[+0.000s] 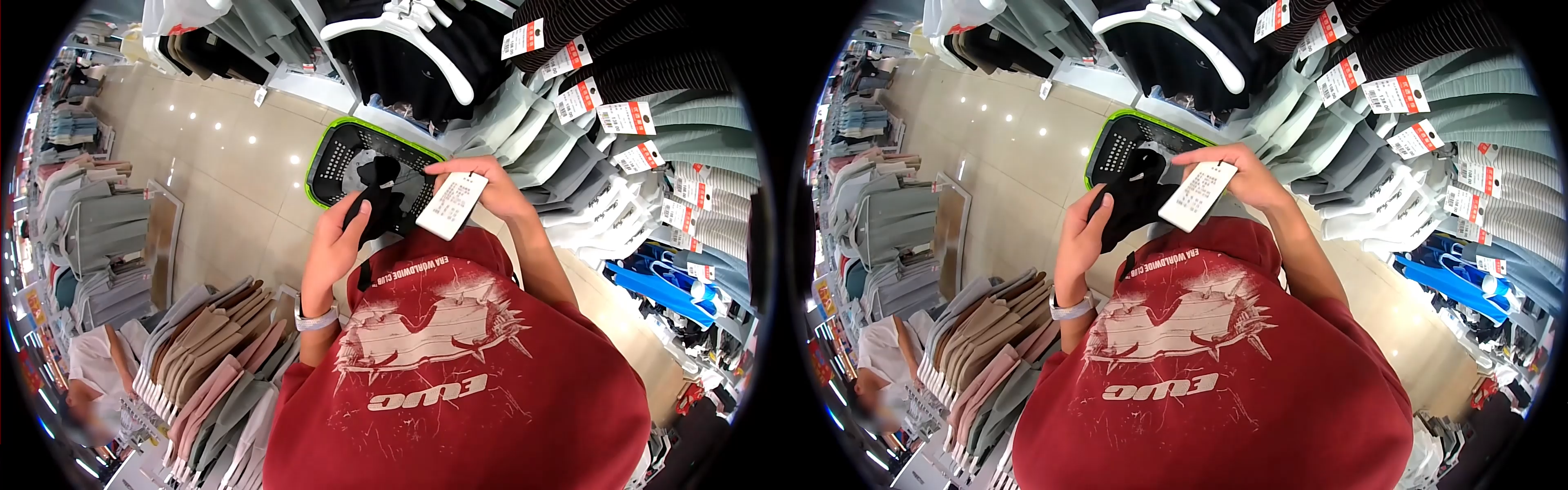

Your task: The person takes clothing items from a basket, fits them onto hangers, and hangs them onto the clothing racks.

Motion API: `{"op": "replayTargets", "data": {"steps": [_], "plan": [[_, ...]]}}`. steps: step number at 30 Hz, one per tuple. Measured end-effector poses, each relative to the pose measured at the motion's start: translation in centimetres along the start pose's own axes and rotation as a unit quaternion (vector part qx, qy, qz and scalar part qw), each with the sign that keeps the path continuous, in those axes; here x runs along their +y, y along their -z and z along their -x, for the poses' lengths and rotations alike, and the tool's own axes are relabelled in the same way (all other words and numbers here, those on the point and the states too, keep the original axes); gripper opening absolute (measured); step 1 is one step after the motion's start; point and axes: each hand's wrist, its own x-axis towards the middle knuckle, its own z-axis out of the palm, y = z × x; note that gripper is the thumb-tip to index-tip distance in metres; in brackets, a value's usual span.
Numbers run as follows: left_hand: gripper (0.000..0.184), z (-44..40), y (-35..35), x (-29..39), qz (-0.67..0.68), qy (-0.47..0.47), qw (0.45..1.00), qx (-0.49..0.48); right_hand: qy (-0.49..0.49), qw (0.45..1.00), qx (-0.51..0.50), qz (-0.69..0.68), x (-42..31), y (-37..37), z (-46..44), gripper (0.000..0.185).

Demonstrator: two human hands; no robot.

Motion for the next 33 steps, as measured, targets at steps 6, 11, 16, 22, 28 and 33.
{"op": "replayTargets", "data": {"steps": [6,11,16,22,28,33], "plan": [[0.021,-0.1,0.4,-0.1,0.016,0.025,1.000,0.008,-0.081,0.957,-0.158,-0.228,0.0,-0.2,0.3,0.076],[0.023,0.2,0.1,0.6,-0.004,0.015,1.000,0.002,-0.095,0.955,-0.135,-0.248,-0.8,-0.9,-0.3,0.068],[0.028,0.6,0.0,1.1,-0.013,0.029,0.999,-0.005,0.019,0.990,0.008,-0.143,0.3,-2.5,-1.8,0.035],[0.032,1.4,0.0,2.9,0.029,0.037,0.999,-0.025,0.101,0.963,0.003,0.248,1.2,-4.5,-3.6,0.020],[0.030,1.0,-0.3,1.8,0.040,0.025,0.998,-0.030,-0.005,0.877,-0.150,0.457,3.0,-5.3,-3.9,0.045],[0.030,0.9,0.3,1.9,0.066,0.027,0.997,-0.012,0.058,0.933,-0.040,0.352,0.8,-1.4,-3.6,0.036]]}}
